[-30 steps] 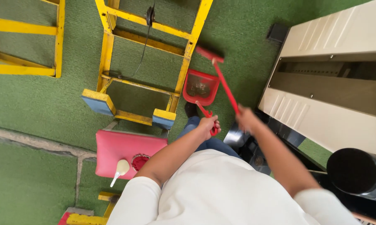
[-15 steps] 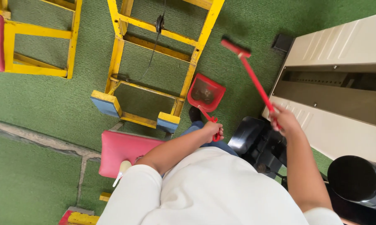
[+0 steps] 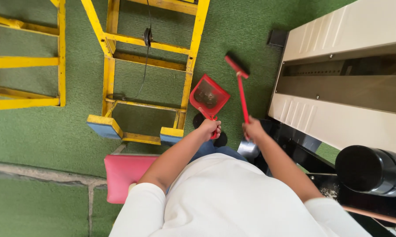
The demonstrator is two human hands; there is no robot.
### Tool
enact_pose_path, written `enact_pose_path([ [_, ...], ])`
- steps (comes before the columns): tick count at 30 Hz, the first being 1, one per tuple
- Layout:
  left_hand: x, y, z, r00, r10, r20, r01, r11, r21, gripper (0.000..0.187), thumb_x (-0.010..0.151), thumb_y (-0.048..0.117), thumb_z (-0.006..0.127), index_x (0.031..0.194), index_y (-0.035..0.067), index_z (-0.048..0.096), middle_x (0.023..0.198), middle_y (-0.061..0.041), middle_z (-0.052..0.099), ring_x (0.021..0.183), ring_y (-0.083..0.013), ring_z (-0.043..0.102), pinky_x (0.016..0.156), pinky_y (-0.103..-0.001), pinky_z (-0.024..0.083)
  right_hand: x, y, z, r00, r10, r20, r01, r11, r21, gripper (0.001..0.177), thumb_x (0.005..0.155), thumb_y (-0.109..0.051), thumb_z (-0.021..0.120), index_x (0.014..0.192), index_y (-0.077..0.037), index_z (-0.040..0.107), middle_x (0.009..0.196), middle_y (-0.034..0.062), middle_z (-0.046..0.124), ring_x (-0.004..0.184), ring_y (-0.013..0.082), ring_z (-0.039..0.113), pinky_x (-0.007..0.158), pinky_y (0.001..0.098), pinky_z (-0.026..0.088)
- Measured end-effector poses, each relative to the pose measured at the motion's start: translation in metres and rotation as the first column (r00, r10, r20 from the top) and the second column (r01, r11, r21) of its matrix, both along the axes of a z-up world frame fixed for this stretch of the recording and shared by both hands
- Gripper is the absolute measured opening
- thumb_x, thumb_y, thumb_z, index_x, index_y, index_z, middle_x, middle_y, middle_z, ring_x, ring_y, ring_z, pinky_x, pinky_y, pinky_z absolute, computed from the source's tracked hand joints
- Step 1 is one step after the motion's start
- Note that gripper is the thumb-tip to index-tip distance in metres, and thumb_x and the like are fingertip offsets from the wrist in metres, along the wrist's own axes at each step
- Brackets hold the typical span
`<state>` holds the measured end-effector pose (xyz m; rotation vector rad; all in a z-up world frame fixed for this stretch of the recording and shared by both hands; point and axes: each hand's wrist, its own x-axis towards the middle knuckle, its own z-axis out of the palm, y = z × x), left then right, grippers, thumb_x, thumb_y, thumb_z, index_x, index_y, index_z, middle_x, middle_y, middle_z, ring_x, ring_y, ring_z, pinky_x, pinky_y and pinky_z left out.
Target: Sweeping the artificial turf floor of a gym using a small brush and dustpan.
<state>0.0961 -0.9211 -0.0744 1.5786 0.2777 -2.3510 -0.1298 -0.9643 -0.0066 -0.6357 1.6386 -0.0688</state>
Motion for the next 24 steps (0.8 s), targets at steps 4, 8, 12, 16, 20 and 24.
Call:
enact_pose_path([
  [4,0.001,-0.011,0.002,1.0,-0.011,-0.002,0.011,0.999,-0.04,0.021,0.103,0.02,0.057,0.085,0.01,0.053,0.069,0.001,0.053,0.055,-0.0097,0.051,0.05,-0.031,0.048,-0.016,0.006,0.09,0.995,-0.098,0.034,0.09,0.979,0.181,0.062,0.094,-0.005,0.057,0.153,-0.02,0.043,0.066,0.0023,0.05,0.046,0.0115,0.045,0.037,0.028,0.034],
  [8,0.008,-0.031,0.022,0.999,0.001,-0.047,-0.004,0.998,-0.057,0.021,0.103,0.019,0.058,0.085,0.009,0.053,0.071,0.002,0.052,0.055,-0.0086,0.05,0.05,-0.03,0.047,-0.043,-0.02,0.14,0.967,-0.23,0.111,0.193,0.943,0.269,0.06,0.095,-0.006,0.057,0.154,-0.014,0.047,0.071,0.003,0.055,0.047,0.0074,0.043,0.036,0.023,0.033],
  [12,0.021,-0.058,0.07,0.997,0.066,-0.037,-0.069,0.992,-0.102,0.02,0.102,0.018,0.058,0.086,0.008,0.053,0.071,0.002,0.052,0.054,-0.0082,0.048,0.047,-0.029,0.043,-0.028,-0.051,0.17,0.974,-0.22,0.056,0.212,0.97,0.122,0.061,0.096,-0.007,0.057,0.154,-0.018,0.043,0.073,0.0048,0.056,0.048,0.0093,0.047,0.037,0.0242,0.035],
  [16,0.031,-0.093,0.098,0.991,0.108,-0.076,-0.118,0.984,-0.136,0.02,0.103,0.018,0.059,0.087,0.008,0.053,0.072,0.001,0.053,0.054,-0.0076,0.046,0.047,-0.027,0.041,-0.029,-0.116,0.146,0.976,-0.201,0.086,0.205,0.978,-0.044,0.058,0.097,-0.008,0.056,0.152,-0.016,0.043,0.073,0.0036,0.056,0.047,0.0096,0.048,0.037,0.0242,0.036],
  [20,0.031,-0.131,0.102,0.998,0.034,-0.051,-0.043,0.981,-0.188,0.021,0.102,0.02,0.059,0.087,0.009,0.05,0.071,0.002,0.05,0.054,-0.0081,0.046,0.047,-0.028,0.042,-0.021,-0.219,0.133,0.982,-0.185,0.027,0.187,0.97,-0.154,0.04,0.099,-0.011,0.059,0.139,-0.014,0.057,0.071,0.0026,0.056,0.051,0.009,0.049,0.041,0.0234,0.04],
  [24,0.033,-0.171,0.086,0.997,0.07,-0.012,-0.071,0.973,-0.218,0.022,0.102,0.022,0.061,0.088,0.008,0.051,0.07,0.001,0.049,0.053,-0.0083,0.047,0.046,-0.029,0.042,-0.018,-0.335,0.114,0.989,-0.139,-0.041,0.133,0.983,-0.124,0.016,0.102,-0.015,0.06,0.118,-0.015,0.059,0.077,-0.0018,0.056,0.059,0.005,0.053,0.049,0.0187,0.045],
])
